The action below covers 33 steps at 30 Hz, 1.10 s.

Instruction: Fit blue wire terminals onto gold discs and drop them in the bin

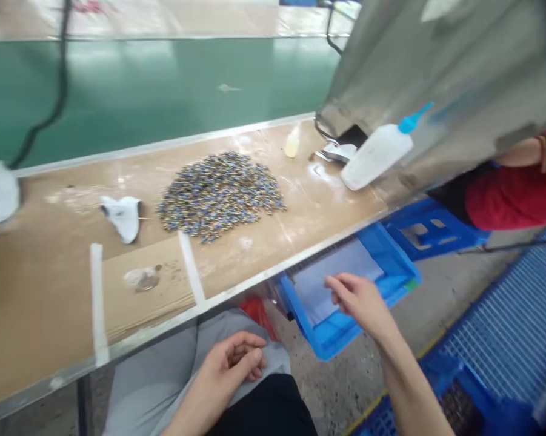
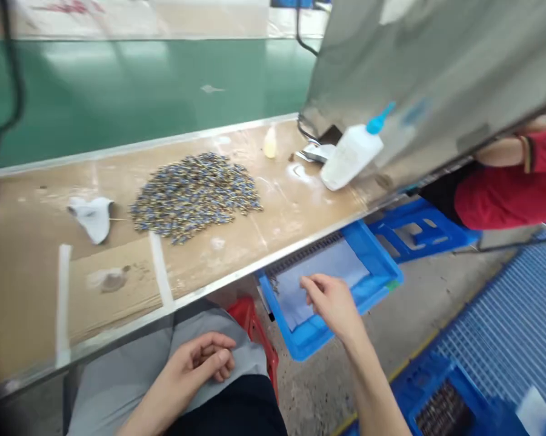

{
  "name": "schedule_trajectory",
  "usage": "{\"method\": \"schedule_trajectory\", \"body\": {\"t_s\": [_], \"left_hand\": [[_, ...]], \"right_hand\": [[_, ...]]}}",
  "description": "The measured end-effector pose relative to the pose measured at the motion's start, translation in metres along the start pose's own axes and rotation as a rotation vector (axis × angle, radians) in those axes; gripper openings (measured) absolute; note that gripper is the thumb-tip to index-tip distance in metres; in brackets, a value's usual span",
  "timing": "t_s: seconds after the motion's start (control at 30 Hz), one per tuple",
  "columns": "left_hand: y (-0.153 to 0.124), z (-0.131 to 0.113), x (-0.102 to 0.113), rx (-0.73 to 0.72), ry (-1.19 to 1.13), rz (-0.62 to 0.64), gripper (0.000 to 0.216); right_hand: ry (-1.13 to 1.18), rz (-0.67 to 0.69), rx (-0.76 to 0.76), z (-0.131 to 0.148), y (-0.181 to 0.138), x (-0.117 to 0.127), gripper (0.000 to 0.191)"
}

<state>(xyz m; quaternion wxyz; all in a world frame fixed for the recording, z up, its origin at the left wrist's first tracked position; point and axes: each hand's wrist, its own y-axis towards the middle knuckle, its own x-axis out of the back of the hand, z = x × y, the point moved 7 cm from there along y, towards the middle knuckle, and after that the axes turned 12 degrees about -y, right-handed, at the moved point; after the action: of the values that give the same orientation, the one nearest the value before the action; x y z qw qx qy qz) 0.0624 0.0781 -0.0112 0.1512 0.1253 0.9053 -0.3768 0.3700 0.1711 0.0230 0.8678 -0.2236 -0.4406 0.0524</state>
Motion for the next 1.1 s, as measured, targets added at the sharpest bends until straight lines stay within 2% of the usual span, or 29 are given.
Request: {"method": "schedule_trajectory", "body": {"t_s": [0.07,0.13,0.2,0.27,0.37,0.43,0.53,0.63,0.73,0.9,1.1], "left_hand": [[-0.002,0.001,0.003,-0.039,-0.042,-0.03,0.052],[-0.007,0.001,0.005,-0.072,-0.08,-0.052,0.051],[-0.016,0.001,0.01,-0.098,-0.107,-0.066,0.052],[-0.028,0.001,0.019,-0.123,-0.122,-0.087,0.053],[-0.05,0.002,0.044,-0.166,-0.148,-0.164,0.055],[-0.065,0.005,0.063,-0.197,-0.176,-0.236,0.055],[-0.083,0.012,0.087,-0.228,-0.225,-0.307,0.054],[-0.094,0.021,0.104,-0.238,-0.266,-0.346,0.055],[-0.103,0.023,0.118,-0.251,-0.27,-0.373,0.056],[-0.126,0.012,0.14,-0.276,-0.218,-0.418,0.054],[-0.171,-0.003,0.176,-0.315,-0.171,-0.6,0.053]], "right_hand": [[0.204,-0.066,0.12,0.045,-0.004,0.022,0.042],[0.282,-0.115,0.299,0.104,-0.001,0.027,0.029],[0.2,-0.125,0.526,0.167,0.008,0.015,0.015],[0.057,-0.132,0.728,0.22,0.021,-0.009,0.012],[-0.167,-0.186,0.859,0.268,0.038,-0.042,0.019],[-0.312,-0.22,0.859,0.281,0.043,-0.055,0.018],[-0.432,-0.195,0.858,0.283,0.038,-0.062,0.021],[-0.416,-0.149,0.859,0.277,0.029,-0.056,0.028],[-0.467,-0.202,0.769,0.272,0.027,-0.048,0.023],[-0.622,-0.229,0.662,0.287,0.025,-0.055,0.017],[-0.721,-0.287,0.616,0.311,0.012,-0.06,0.012]]}}
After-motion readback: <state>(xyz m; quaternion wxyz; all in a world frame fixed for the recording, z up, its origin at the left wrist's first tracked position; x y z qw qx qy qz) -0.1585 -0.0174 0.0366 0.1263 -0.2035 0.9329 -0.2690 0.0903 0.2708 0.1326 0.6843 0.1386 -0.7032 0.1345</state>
